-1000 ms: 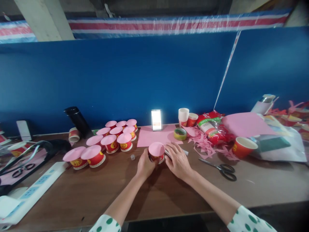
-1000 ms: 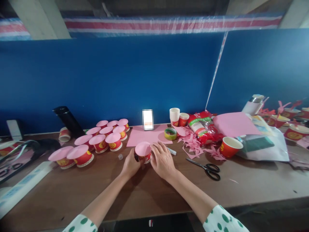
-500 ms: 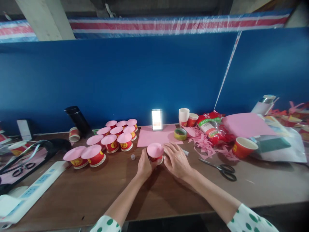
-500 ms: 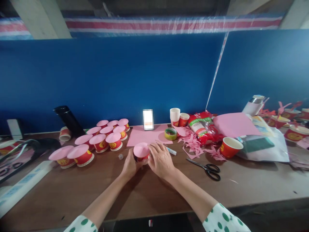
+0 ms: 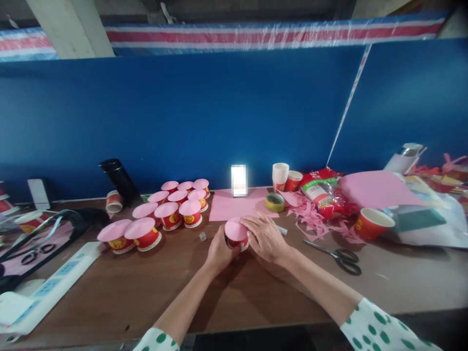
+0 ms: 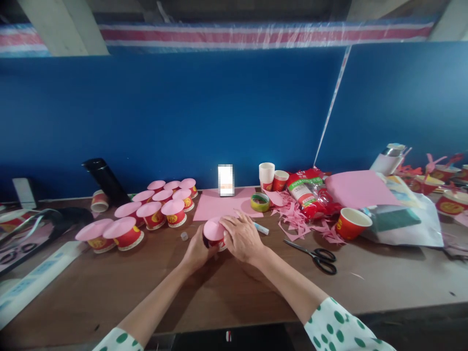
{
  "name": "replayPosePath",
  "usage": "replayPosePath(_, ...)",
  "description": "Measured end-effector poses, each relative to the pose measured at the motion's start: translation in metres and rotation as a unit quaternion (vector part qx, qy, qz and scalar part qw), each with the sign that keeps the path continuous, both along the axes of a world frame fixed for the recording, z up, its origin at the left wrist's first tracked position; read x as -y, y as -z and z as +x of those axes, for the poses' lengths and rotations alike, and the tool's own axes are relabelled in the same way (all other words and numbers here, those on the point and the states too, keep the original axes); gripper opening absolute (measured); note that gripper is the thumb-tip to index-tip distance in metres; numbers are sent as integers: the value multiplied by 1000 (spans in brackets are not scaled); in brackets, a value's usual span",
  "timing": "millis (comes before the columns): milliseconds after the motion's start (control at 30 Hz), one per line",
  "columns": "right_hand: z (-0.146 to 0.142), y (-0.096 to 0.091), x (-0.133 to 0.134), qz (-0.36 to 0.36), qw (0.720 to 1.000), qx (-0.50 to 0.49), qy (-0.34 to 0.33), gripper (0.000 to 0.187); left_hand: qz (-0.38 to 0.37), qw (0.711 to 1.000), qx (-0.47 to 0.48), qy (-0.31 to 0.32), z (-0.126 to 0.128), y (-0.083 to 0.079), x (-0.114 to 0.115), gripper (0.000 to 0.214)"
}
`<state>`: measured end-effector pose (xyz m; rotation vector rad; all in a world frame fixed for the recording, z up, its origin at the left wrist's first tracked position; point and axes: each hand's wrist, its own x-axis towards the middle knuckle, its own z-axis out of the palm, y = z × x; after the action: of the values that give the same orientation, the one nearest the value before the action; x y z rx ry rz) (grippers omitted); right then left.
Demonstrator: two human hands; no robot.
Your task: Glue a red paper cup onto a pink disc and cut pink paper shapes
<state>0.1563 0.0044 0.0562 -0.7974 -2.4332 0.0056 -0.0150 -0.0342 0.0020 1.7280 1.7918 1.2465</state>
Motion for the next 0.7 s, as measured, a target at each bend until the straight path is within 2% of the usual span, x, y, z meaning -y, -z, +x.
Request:
replayPosePath(500, -6, 0, -7, -9, 1000, -22, 10, 37, -9, 999, 25, 28, -2, -5, 5, 53)
replayPosePath(700, -8, 1, -8, -4, 1000, -10, -6, 37, -7, 999, 20, 32, -3, -6, 6, 52)
